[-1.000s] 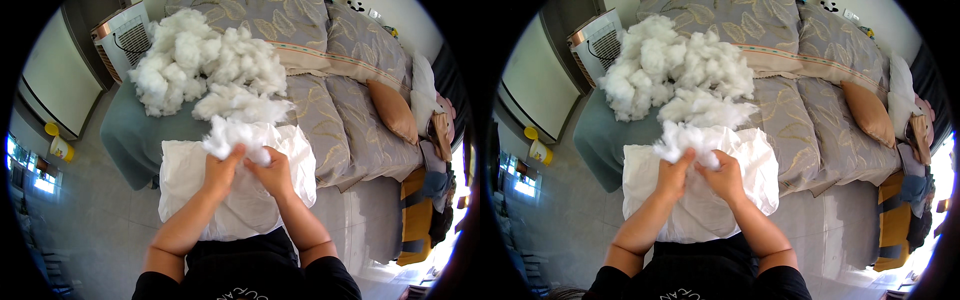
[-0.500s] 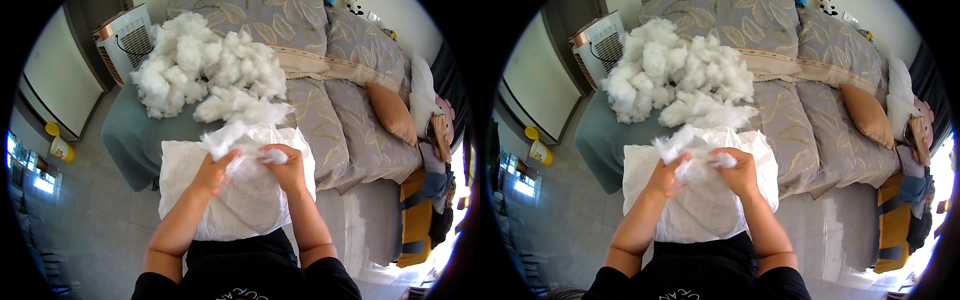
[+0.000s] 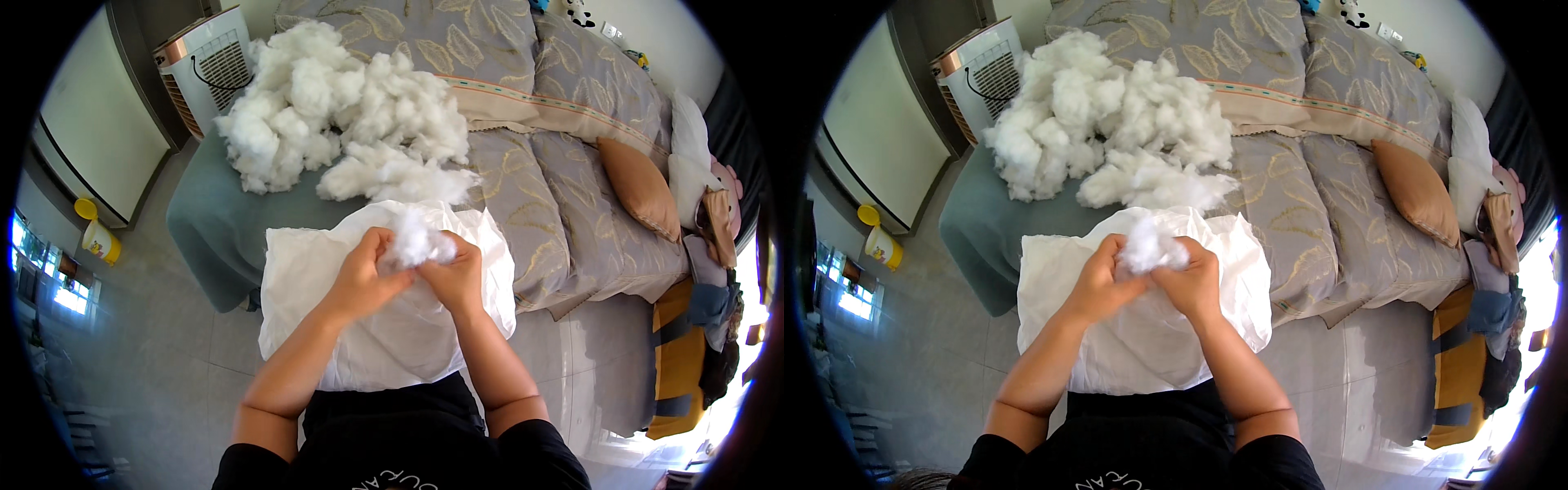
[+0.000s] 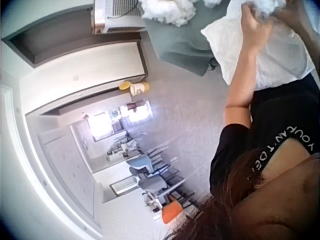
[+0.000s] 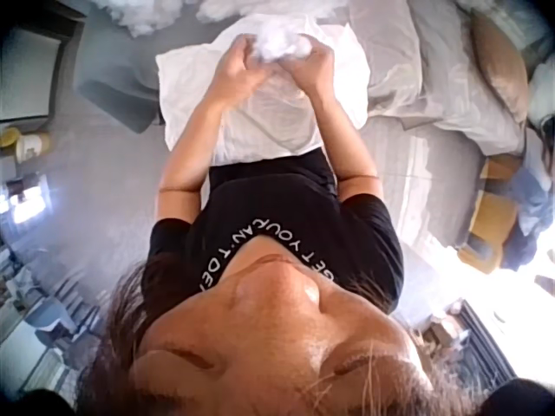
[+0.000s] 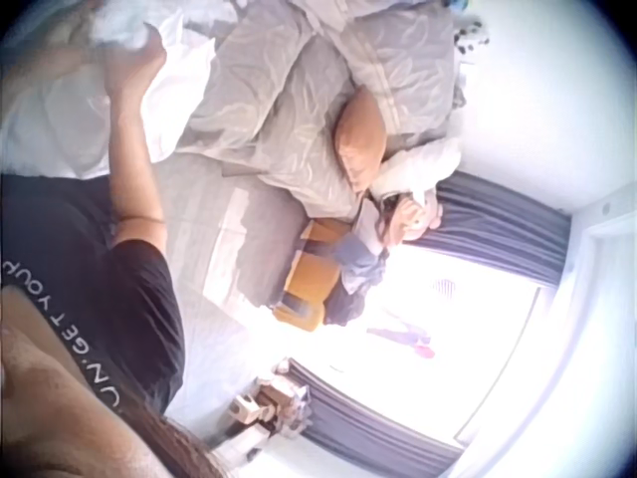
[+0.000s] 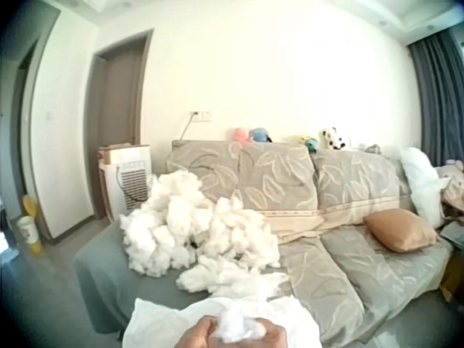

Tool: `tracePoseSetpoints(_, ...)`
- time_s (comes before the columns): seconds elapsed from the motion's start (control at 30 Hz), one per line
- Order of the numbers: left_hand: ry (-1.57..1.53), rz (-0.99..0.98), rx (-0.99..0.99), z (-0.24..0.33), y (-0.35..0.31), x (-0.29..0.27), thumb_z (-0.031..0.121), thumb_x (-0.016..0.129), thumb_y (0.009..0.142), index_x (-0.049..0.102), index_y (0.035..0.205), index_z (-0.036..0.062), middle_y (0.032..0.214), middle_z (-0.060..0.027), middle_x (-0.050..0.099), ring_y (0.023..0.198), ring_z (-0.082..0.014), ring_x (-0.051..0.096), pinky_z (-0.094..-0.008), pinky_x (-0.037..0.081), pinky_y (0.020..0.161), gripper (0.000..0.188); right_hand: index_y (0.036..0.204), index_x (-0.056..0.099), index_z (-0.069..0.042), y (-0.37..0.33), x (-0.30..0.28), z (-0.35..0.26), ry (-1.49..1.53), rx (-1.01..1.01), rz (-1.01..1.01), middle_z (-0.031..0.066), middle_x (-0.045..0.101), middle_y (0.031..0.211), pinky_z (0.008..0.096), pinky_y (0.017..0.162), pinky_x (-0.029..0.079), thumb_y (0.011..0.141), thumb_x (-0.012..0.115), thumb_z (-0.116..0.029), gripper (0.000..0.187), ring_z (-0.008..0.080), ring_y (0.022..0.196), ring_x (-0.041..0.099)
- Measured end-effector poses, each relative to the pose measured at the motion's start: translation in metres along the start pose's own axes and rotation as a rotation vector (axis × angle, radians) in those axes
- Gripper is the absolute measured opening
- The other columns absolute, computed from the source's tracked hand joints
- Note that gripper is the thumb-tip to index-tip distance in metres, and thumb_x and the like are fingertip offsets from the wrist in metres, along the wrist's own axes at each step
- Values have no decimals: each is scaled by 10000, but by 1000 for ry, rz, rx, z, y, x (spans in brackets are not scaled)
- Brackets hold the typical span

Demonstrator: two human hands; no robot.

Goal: The person stuffs a white pillowcase with loose synthetic fiber filling by hand, taking handfuls of filling from a pile on a bed and pushing them into the pillowcase.

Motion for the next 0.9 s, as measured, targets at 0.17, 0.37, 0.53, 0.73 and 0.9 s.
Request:
tracePoseSetpoints(0.17, -81, 54, -179, -19, -1, -17, -34, 608, 759, 565, 949, 12, 808, -49, 598, 691, -78, 544, -204, 434, 575, 200, 847, 642, 16, 1, -18, 9, 12, 54, 118, 9, 623, 740, 218, 587, 442, 635, 629, 25, 212, 73, 653, 552)
tracePoseSetpoints(0.37, -488, 391, -237, -30, 0, -54, -62, 515, 773, 544, 1019, 34, 925, -70, 596, 771, -133, 584, -264, 487, 652, 265, 870, 624, 10, 6, -50, -19, -269, -190, 241, 84, 615, 808, 285, 643, 466, 599, 607, 52, 275, 187, 734, 583)
tracePoseSetpoints(0.53, 479, 61, 204, 3, 4, -14, -37, 492, 785, 438, 1241, 11, 1289, -170, 417, 987, -274, 571, -332, 465, 821, 462, 869, 584, -20, -22, 43, -16, -983, -675, -81, 211, 535, 1015, 414, 856, 416, 658, 553, -18, 212, 377, 1037, 475)
tracePoseSetpoints(0.73, 943, -300, -32, -34, -16, 20, -50, 447, 744, 424, 1224, -44, 1340, -277, 318, 1047, -396, 521, -399, 475, 817, 481, 903, 593, -30, -54, 79, 86, -1250, -475, -694, 169, 596, 887, 383, 840, 451, 758, 499, -73, 178, 338, 992, 530)
tracePoseSetpoints(0.9, 931, -532, 32, -60, -12, 51, -45, 476, 720, 579, 876, -7, 966, -152, 582, 869, -345, 574, -423, 473, 750, 191, 846, 616, -60, -51, 45, 43, -1322, -559, -568, 78, 605, 755, 323, 720, 488, 741, 522, -78, 142, 245, 807, 610)
Point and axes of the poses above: each hand's wrist, its own y-axis towards the middle knuckle, its own x-axis out of the palm, z = x × y, the point moved 10 cm from there along y, towards the middle knuckle
